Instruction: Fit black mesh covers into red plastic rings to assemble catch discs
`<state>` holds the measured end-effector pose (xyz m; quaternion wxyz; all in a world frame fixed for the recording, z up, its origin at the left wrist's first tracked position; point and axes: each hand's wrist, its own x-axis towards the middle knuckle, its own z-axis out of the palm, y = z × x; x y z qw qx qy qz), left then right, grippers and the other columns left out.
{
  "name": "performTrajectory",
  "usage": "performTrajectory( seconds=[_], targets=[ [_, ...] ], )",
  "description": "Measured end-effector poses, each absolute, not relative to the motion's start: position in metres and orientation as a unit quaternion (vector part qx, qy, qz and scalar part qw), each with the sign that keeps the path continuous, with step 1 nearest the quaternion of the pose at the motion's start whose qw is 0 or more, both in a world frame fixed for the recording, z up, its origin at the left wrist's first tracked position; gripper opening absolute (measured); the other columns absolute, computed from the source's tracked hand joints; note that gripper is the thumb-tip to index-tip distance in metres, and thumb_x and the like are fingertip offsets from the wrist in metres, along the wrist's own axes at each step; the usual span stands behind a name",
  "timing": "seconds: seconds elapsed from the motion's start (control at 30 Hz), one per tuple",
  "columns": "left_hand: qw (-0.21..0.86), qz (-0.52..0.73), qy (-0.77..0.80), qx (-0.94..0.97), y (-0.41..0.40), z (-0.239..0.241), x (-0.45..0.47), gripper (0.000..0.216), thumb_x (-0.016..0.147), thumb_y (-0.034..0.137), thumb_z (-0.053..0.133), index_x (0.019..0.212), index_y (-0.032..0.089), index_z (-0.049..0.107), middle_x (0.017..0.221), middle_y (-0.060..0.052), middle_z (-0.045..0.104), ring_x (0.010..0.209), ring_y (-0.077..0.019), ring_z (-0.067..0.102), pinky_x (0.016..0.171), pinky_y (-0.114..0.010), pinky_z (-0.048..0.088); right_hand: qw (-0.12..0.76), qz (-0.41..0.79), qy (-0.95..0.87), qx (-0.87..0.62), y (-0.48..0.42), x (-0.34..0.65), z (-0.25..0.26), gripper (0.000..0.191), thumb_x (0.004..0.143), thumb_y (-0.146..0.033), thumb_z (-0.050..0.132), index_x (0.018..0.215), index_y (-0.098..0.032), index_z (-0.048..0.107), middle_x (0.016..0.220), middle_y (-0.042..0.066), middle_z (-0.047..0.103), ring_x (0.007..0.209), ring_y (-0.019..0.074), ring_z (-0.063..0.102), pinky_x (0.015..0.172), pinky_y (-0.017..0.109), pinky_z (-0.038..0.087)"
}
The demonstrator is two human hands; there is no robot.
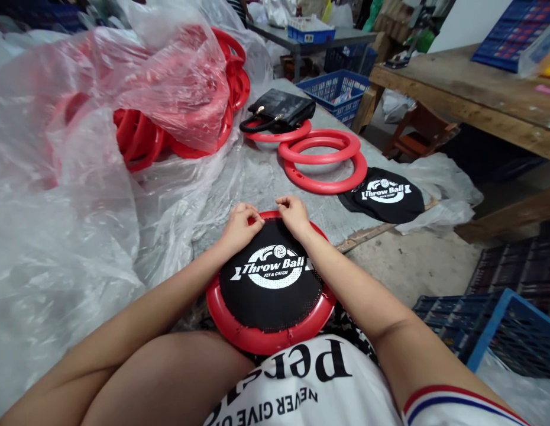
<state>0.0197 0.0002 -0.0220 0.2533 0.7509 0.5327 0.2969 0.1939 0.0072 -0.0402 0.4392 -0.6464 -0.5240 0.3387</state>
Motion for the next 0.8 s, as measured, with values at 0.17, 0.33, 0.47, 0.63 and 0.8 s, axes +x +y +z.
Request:
performTrajectory(
  seconds=[0.17, 0.33, 0.47, 0.63, 0.8],
  targets=[
    [0.234, 0.245, 0.535, 0.774, -0.006, -0.018, 0.016, 0.021, 0.081, 0.023, 0.069, 0.064, 0.021, 0.057, 0.101, -0.008, 0.061, 0.11, -0.0279, 0.055, 0.104, -0.044, 0.042, 0.361, 0.32, -0.586, -0.652, -0.001, 0.187, -0.031, 0.018, 0.086, -0.02, 0.059, 0.1, -0.018, 0.071, 0.103, 0.006, 0.074, 0.092, 0.0184, 0.067, 0.088, 0.032, 0.051],
    [0.235, 0.23, 0.531, 0.781, -0.014, -0.017, 0.005, 0.016, 0.076, 0.013, 0.068, 0.065, 0.022, 0.06, 0.104, -0.007, 0.063, 0.111, -0.0278, 0.057, 0.103, -0.042, 0.043, 0.306, 0.299, -0.606, -0.67, -0.006, 0.183, -0.02, 0.017, 0.089, -0.02, 0.058, 0.1, -0.02, 0.071, 0.106, 0.005, 0.074, 0.096, 0.0195, 0.067, 0.091, 0.034, 0.05],
    [0.217, 0.237, 0.568, 0.758, -0.019, -0.019, -0.001, 0.015, 0.077, 0.015, 0.065, 0.065, 0.022, 0.06, 0.099, -0.007, 0.065, 0.105, -0.0269, 0.059, 0.099, -0.042, 0.045, 0.296, 0.239, -0.643, -0.665, -0.01, 0.18, -0.021, 0.016, 0.09, -0.018, 0.057, 0.098, -0.021, 0.07, 0.112, 0.007, 0.072, 0.107, 0.0234, 0.063, 0.098, 0.039, 0.048],
    [0.251, 0.269, 0.574, 0.731, -0.016, -0.027, -0.003, 0.013, 0.078, 0.016, 0.062, 0.066, 0.022, 0.061, 0.092, -0.005, 0.066, 0.098, -0.0224, 0.062, 0.096, -0.037, 0.047, 0.347, 0.148, -0.731, -0.569, -0.018, 0.174, -0.027, 0.021, 0.091, -0.012, 0.051, 0.099, -0.02, 0.069, 0.109, 0.009, 0.069, 0.109, 0.0249, 0.058, 0.102, 0.04, 0.045],
    [0.274, 0.3, 0.589, 0.698, -0.009, -0.035, -0.002, 0.011, 0.08, 0.017, 0.061, 0.069, 0.021, 0.063, 0.092, -0.005, 0.064, 0.094, -0.0207, 0.062, 0.093, -0.036, 0.049, 0.311, 0.178, -0.771, -0.527, -0.016, 0.172, -0.026, 0.019, 0.09, -0.013, 0.055, 0.099, -0.018, 0.071, 0.119, 0.01, 0.067, 0.116, 0.0252, 0.055, 0.106, 0.041, 0.043]
  ],
)
